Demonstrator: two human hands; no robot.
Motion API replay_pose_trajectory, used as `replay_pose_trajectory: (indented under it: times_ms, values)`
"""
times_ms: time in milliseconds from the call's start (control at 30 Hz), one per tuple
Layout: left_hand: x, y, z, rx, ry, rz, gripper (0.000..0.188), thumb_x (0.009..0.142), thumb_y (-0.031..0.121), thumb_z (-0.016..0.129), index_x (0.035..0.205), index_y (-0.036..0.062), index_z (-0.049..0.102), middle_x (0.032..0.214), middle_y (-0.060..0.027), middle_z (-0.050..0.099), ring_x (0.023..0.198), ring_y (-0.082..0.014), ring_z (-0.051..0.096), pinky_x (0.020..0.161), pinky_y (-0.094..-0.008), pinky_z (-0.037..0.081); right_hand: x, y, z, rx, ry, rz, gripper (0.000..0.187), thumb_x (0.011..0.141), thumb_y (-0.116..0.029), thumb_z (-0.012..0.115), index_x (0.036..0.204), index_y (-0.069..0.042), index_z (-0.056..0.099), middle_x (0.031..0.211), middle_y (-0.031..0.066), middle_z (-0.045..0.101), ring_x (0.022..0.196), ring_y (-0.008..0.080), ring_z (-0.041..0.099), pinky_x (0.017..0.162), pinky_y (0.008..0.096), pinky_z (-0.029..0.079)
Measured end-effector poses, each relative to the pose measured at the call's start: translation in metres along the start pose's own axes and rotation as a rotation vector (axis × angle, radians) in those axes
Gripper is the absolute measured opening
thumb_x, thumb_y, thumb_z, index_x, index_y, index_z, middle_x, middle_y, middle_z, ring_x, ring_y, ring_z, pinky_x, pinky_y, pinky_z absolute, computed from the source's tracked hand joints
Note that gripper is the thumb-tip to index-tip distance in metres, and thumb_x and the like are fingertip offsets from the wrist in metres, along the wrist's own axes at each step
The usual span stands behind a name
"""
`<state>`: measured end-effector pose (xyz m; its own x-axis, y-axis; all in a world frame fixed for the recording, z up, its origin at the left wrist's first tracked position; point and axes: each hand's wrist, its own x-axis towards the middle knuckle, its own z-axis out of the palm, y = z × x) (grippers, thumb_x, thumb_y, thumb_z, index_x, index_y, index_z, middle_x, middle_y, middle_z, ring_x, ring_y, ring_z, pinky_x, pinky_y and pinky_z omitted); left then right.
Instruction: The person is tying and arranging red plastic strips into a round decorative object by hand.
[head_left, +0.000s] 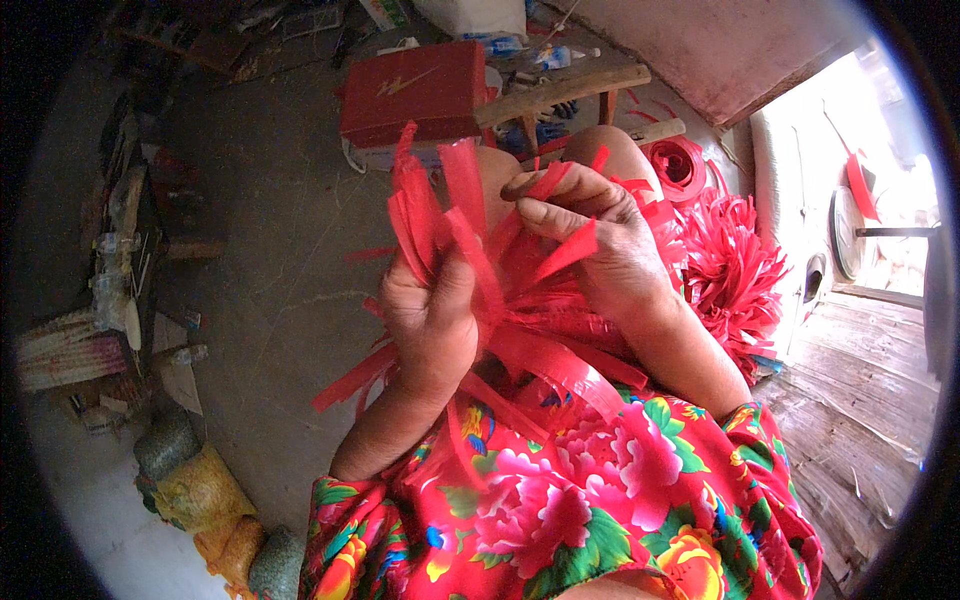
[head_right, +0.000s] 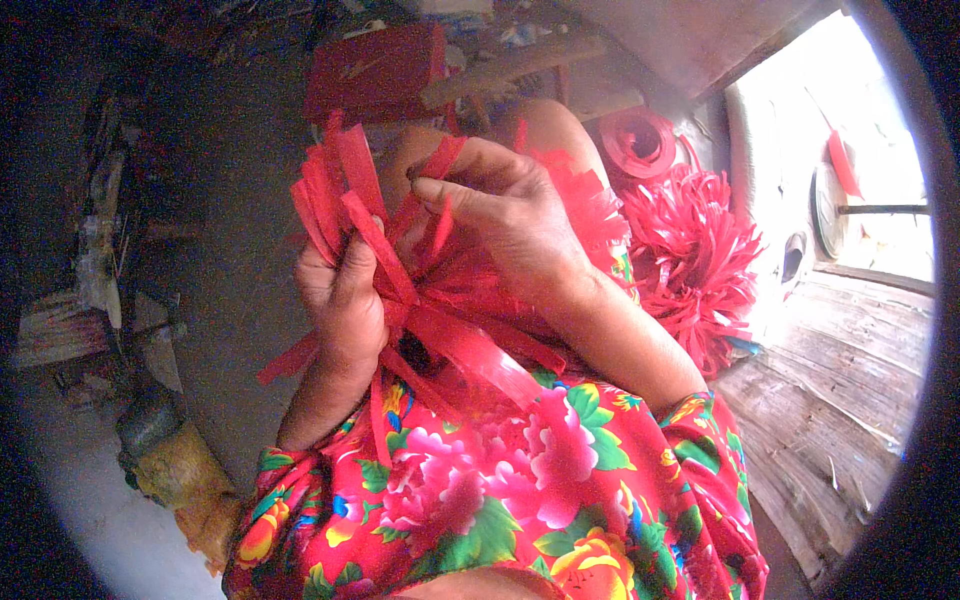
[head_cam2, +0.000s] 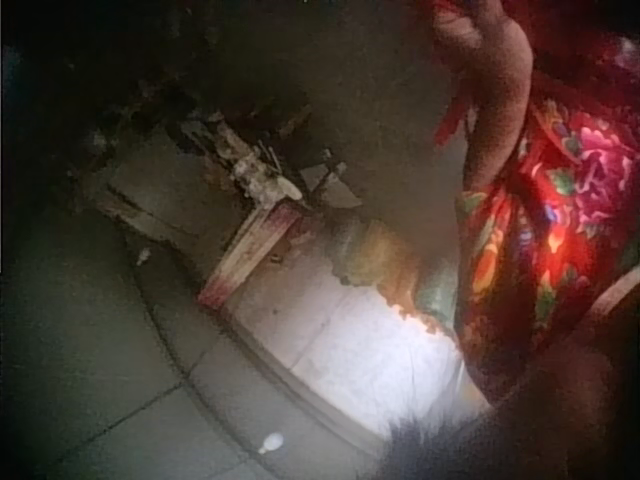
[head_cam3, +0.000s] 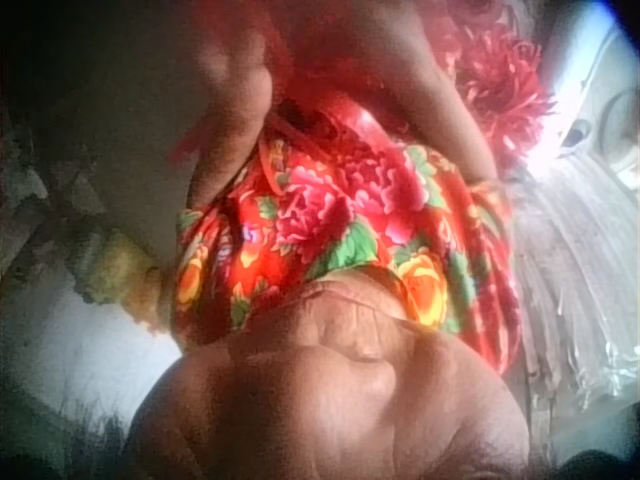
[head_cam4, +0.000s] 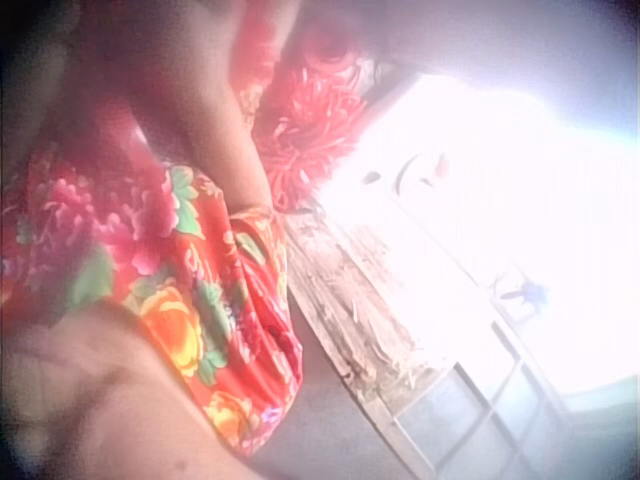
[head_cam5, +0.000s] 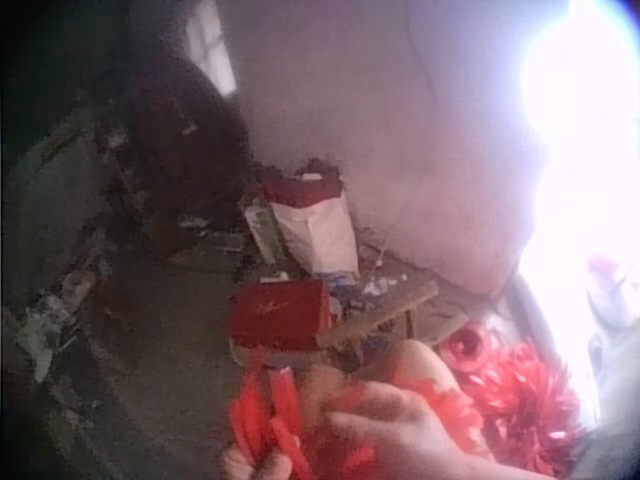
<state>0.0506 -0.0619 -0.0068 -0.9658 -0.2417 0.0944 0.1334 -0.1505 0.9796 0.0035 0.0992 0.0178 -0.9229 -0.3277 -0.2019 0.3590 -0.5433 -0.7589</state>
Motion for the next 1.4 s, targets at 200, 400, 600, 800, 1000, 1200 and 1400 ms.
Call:
replay_pose_trajectory:
  times_ms: [200, 400, 600, 800, 1000, 1200, 1400]
  values:
    - [0.003, 0.008, 0.003, 0.005, -0.002, -0.005, 0.017, 0.096, 0.012, 0.062, 0.107, -0.0012, 0.064, 0.092, 0.0003, 0.067, 0.085, -0.0080, 0.058, 0.077, -0.0264, 0.048, 0.009, 0.012, -0.015, 0.168, -0.242, -0.095, 0.024, 0.090, -0.009, 0.070, 0.111, 0.000, 0.061, 0.090, 0.0069, 0.069, 0.082, 0.0160, 0.069, 0.073, 0.0275, 0.055]
    - [-0.002, 0.001, 0.001, 0.201, -0.071, 0.141, 0.017, 0.093, 0.014, 0.069, 0.105, 0.0016, 0.068, 0.096, -0.0019, 0.069, 0.087, -0.0123, 0.064, 0.078, -0.0296, 0.052, -0.001, -0.015, 0.014, -0.140, -0.022, 0.091, 0.028, 0.087, -0.012, 0.076, 0.107, 0.003, 0.065, 0.086, 0.0039, 0.071, 0.076, 0.0105, 0.065, 0.069, 0.0252, 0.053]
    - [-0.001, 0.003, 0.004, 0.092, -0.084, 0.058, 0.020, 0.091, 0.013, 0.070, 0.106, 0.0010, 0.067, 0.097, -0.0035, 0.070, 0.087, -0.0137, 0.065, 0.082, -0.0307, 0.053, 0.007, 0.008, -0.003, -0.287, -0.031, -0.075, 0.014, 0.087, -0.012, 0.076, 0.083, -0.001, 0.068, 0.077, 0.0015, 0.068, 0.069, 0.0083, 0.062, 0.063, 0.0234, 0.050]
    - [-0.001, -0.002, -0.001, 0.070, -0.035, -0.033, 0.015, 0.092, 0.011, 0.068, 0.103, 0.0019, 0.067, 0.098, -0.0030, 0.069, 0.086, -0.0121, 0.064, 0.079, -0.0291, 0.052, 0.006, 0.013, -0.004, -0.149, -0.072, -0.140, 0.015, 0.088, -0.012, 0.074, 0.082, -0.004, 0.065, 0.073, 0.0031, 0.067, 0.065, 0.0105, 0.062, 0.061, 0.0241, 0.049]
    - [0.000, -0.006, -0.006, 0.026, 0.016, -0.016, 0.014, 0.094, 0.011, 0.065, 0.104, 0.0017, 0.066, 0.093, 0.0015, 0.066, 0.085, -0.0071, 0.057, 0.075, -0.0270, 0.048, 0.014, 0.025, -0.013, -0.016, -0.104, -0.135, 0.013, 0.092, -0.013, 0.069, 0.087, -0.003, 0.062, 0.079, 0.0076, 0.069, 0.068, 0.0150, 0.066, 0.063, 0.0268, 0.052]
    - [0.004, -0.002, -0.008, 0.076, -0.002, -0.028, 0.014, 0.094, 0.010, 0.065, 0.105, 0.0013, 0.066, 0.097, -0.0002, 0.067, 0.087, -0.0069, 0.058, 0.075, -0.0267, 0.049, 0.002, 0.002, -0.005, -0.061, -0.055, 0.003, 0.016, 0.094, -0.015, 0.067, 0.098, -0.001, 0.063, 0.082, 0.0088, 0.070, 0.071, 0.0162, 0.068, 0.064, 0.0268, 0.054]
    - [0.000, -0.007, -0.006, 0.061, -0.012, -0.047, 0.013, 0.095, 0.010, 0.063, 0.104, 0.0004, 0.065, 0.090, -0.0036, 0.069, 0.081, -0.0102, 0.063, 0.074, -0.0269, 0.051, 0.002, -0.004, 0.001, -0.382, 0.032, -0.077, 0.023, 0.093, -0.022, 0.067, 0.102, -0.001, 0.065, 0.081, 0.0067, 0.070, 0.070, 0.0170, 0.066, 0.060, 0.0285, 0.051]
